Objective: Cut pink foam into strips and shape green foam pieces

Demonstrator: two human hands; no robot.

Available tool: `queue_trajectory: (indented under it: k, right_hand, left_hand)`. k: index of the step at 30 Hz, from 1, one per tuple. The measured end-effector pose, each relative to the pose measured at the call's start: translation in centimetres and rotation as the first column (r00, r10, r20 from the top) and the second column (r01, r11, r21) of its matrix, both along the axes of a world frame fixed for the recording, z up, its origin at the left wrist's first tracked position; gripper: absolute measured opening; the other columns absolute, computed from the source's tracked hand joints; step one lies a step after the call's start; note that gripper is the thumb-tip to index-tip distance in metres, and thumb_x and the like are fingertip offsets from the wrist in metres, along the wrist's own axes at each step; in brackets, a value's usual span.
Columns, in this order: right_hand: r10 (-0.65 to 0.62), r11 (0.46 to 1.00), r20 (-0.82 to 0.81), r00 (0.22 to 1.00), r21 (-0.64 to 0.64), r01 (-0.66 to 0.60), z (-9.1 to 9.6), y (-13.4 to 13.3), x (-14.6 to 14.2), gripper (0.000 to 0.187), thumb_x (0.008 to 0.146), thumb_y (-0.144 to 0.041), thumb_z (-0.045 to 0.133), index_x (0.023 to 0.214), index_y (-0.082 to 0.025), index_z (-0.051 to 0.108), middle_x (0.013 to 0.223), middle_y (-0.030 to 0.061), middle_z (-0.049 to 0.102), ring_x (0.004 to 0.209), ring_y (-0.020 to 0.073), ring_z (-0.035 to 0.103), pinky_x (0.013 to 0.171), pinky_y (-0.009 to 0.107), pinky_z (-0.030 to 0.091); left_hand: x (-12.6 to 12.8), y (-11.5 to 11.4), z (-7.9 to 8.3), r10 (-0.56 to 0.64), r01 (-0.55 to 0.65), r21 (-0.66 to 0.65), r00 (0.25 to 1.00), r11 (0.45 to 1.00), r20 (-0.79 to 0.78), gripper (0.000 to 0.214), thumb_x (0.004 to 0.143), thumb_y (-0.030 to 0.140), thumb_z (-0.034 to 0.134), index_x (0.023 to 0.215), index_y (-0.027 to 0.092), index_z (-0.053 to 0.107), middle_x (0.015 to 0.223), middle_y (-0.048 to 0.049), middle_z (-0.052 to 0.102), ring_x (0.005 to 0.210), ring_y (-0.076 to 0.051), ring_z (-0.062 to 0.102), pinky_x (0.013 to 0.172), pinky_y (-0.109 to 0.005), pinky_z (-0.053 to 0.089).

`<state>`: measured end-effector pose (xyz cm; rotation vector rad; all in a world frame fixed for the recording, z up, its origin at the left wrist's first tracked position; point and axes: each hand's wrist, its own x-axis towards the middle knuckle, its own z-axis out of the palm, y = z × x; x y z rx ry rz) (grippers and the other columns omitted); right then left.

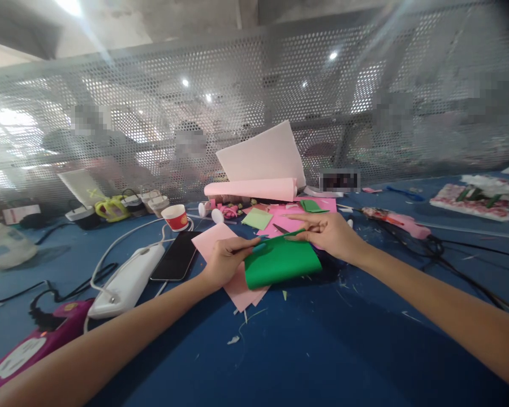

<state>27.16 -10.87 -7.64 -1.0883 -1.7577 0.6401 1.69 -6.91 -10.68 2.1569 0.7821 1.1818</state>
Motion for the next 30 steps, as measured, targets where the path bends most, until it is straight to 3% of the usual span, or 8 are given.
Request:
queue_trajectory:
  k: [8, 11, 15, 22, 30]
  right_hand:
    - [0.033, 0.998, -0.073, 0.997, 0.062, -0.029, -0.14, -0.01, -0.05, 0.029, 0.073, -0.022, 0.065, 0.101, -0.019, 0.07, 0.076, 0.0038, 0.072, 0.081, 0.0215, 0.07, 0.067, 0.031, 0.056]
    - [0.045, 0.995, -0.085, 0.995, 0.095, -0.037, -0.23, 0.07, -0.07, 0.02, 0.072, -0.021, 0.067, 0.091, -0.023, 0.073, 0.086, 0.0032, 0.074, 0.081, 0.021, 0.07, 0.071, 0.032, 0.058]
    - [0.05, 0.989, -0.055, 0.997, 0.142, -0.042, -0.28, 0.22, 0.07, 0.014, 0.072, -0.023, 0.068, 0.084, -0.026, 0.075, 0.084, 0.0017, 0.074, 0.079, 0.0204, 0.07, 0.072, 0.033, 0.058]
    - [0.022, 0.996, 0.019, 1.0, 0.091, -0.023, -0.26, 0.38, 0.29, 0.018, 0.069, -0.034, 0.072, 0.085, -0.025, 0.075, 0.084, 0.0032, 0.074, 0.074, 0.0215, 0.069, 0.07, 0.035, 0.058]
    - [0.06, 0.998, -0.023, 0.998, 0.033, -0.059, -0.09, 0.38, 0.21, 0.018, 0.067, -0.034, 0.073, 0.081, -0.022, 0.075, 0.083, 0.0057, 0.074, 0.076, 0.0228, 0.069, 0.073, 0.037, 0.057]
  left_hand:
    - [-0.08, 0.02, 0.03, -0.005, 0.006, 0.144, 1.0, 0.99, -0.006, 0.024, 0.08, 0.021, 0.06, 0.103, 0.022, 0.069, 0.08, -0.0048, 0.072, 0.068, -0.013, 0.062, 0.057, -0.022, 0.051]
    - [-0.11, 0.12, -0.05, 0.0, 0.003, 0.178, 1.0, 0.984, -0.017, 0.027, 0.081, 0.02, 0.059, 0.106, 0.022, 0.068, 0.076, -0.0037, 0.071, 0.062, -0.011, 0.06, 0.054, -0.022, 0.049]
    - [-0.1, 0.19, -0.11, -0.016, 0.022, 0.183, 0.999, 0.983, -0.03, 0.024, 0.082, 0.019, 0.059, 0.103, 0.023, 0.069, 0.081, -0.0045, 0.071, 0.066, -0.011, 0.061, 0.058, -0.022, 0.05]
    - [0.04, 0.05, 0.03, -0.009, 0.015, 0.183, 0.999, 0.983, -0.037, 0.023, 0.081, 0.019, 0.058, 0.102, 0.023, 0.07, 0.08, -0.0053, 0.072, 0.066, -0.012, 0.062, 0.057, -0.022, 0.05]
    - [0.12, -0.09, 0.28, -0.009, 0.018, 0.162, 0.999, 0.987, -0.052, 0.023, 0.082, 0.019, 0.058, 0.1, 0.022, 0.071, 0.078, -0.0051, 0.071, 0.068, -0.013, 0.063, 0.058, -0.023, 0.05]
